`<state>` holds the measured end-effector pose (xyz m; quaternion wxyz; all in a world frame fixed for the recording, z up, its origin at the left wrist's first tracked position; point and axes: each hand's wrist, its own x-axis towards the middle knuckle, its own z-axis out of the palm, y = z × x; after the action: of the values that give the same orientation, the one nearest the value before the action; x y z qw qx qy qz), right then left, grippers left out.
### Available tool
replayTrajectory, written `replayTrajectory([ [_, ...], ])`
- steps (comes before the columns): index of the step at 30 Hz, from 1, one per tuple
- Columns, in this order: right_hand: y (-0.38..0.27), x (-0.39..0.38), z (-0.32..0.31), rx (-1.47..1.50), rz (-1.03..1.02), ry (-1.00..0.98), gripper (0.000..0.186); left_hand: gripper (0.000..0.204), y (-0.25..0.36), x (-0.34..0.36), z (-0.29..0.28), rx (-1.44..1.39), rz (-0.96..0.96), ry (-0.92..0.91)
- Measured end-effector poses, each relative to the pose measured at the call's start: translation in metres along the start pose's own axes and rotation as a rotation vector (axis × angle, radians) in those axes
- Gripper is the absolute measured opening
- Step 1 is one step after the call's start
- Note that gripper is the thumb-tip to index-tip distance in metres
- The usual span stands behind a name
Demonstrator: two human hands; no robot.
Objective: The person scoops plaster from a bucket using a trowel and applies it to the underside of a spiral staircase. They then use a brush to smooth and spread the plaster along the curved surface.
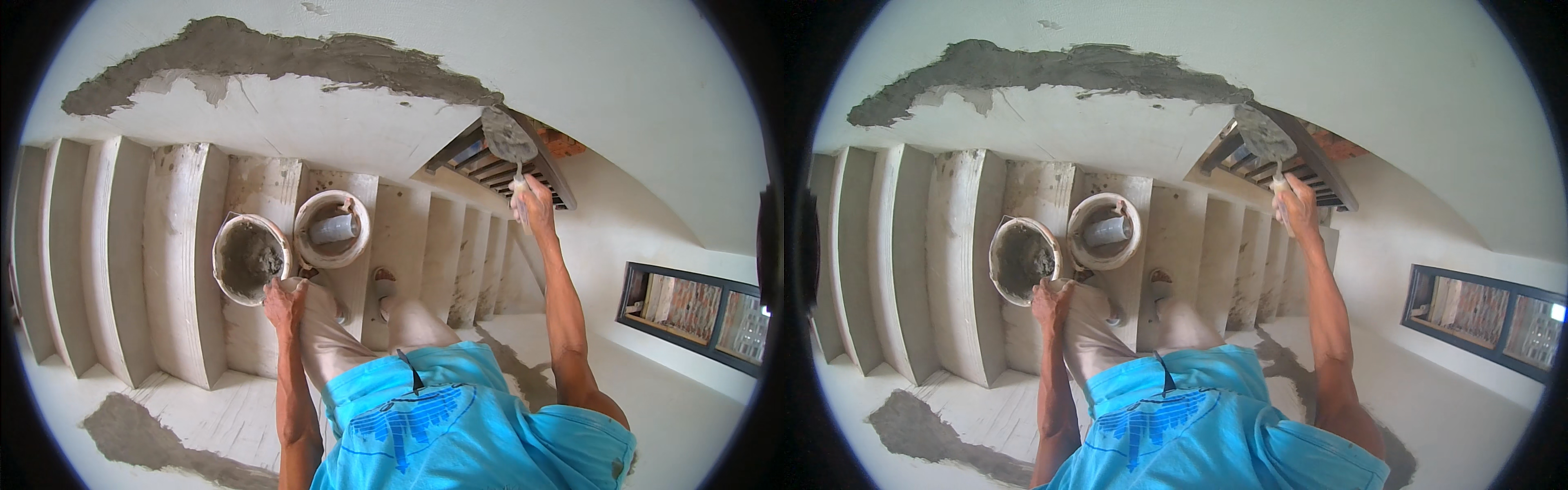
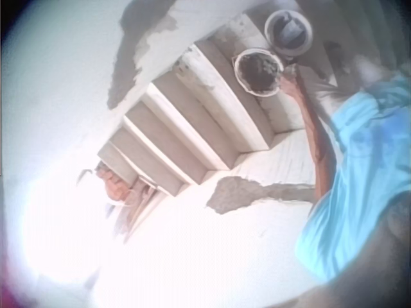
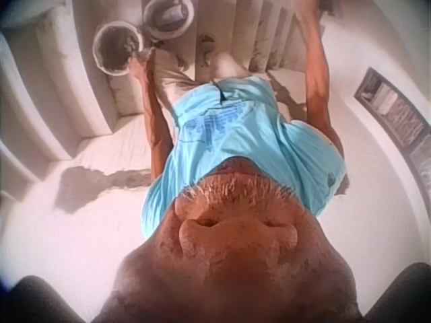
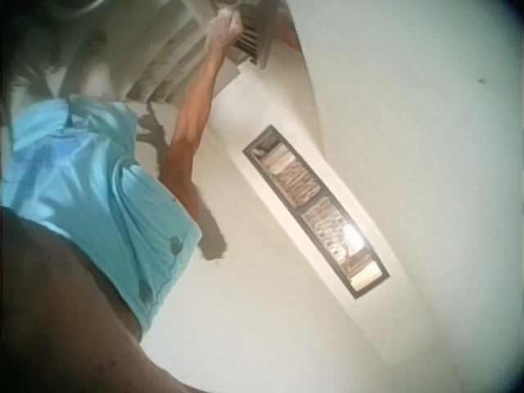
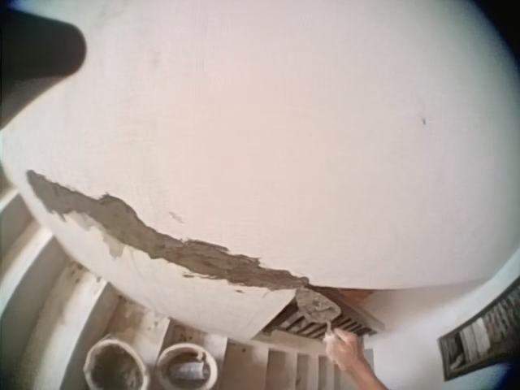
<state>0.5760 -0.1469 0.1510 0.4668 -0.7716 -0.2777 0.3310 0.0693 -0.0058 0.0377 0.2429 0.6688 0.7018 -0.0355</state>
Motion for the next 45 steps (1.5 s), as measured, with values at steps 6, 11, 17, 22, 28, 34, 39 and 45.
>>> replayTrajectory([
  [6, 0.002, -0.008, 0.006, 0.014, -0.065, -0.030, 0.031, 0.074, -0.002, 0.001, 0.000, 0.003, 0.027, -0.040],
  [11, -0.018, 0.017, 0.015, 0.034, -0.101, -0.040, 0.031, 0.074, 0.009, -0.001, -0.007, 0.022, 0.001, -0.064],
  [17, 0.006, 0.003, 0.002, -0.019, -0.014, -0.037, 0.032, 0.074, 0.005, -0.001, -0.004, 0.023, -0.010, -0.050],
  [22, -0.002, -0.002, 0.002, -0.009, -0.096, -0.068, 0.031, 0.075, 0.000, -0.002, 0.001, 0.018, 0.009, -0.044],
  [28, -0.016, 0.016, 0.005, -0.006, -0.089, -0.089, 0.032, 0.079, 0.002, -0.002, 0.000, 0.022, -0.023, -0.083],
  [34, -0.011, 0.003, 0.007, -0.068, -0.022, -0.127, 0.032, 0.081, 0.003, -0.005, -0.004, 0.010, 0.007, -0.057],
  [39, -0.028, 0.010, 0.018, -0.011, -0.111, -0.108, 0.031, 0.080, 0.004, -0.004, -0.003, 0.022, -0.011, -0.081],
  [45, 0.002, 0.015, 0.008, -0.021, -0.018, -0.109, 0.030, 0.077, 0.002, -0.002, -0.003, 0.020, -0.012, -0.056],
])
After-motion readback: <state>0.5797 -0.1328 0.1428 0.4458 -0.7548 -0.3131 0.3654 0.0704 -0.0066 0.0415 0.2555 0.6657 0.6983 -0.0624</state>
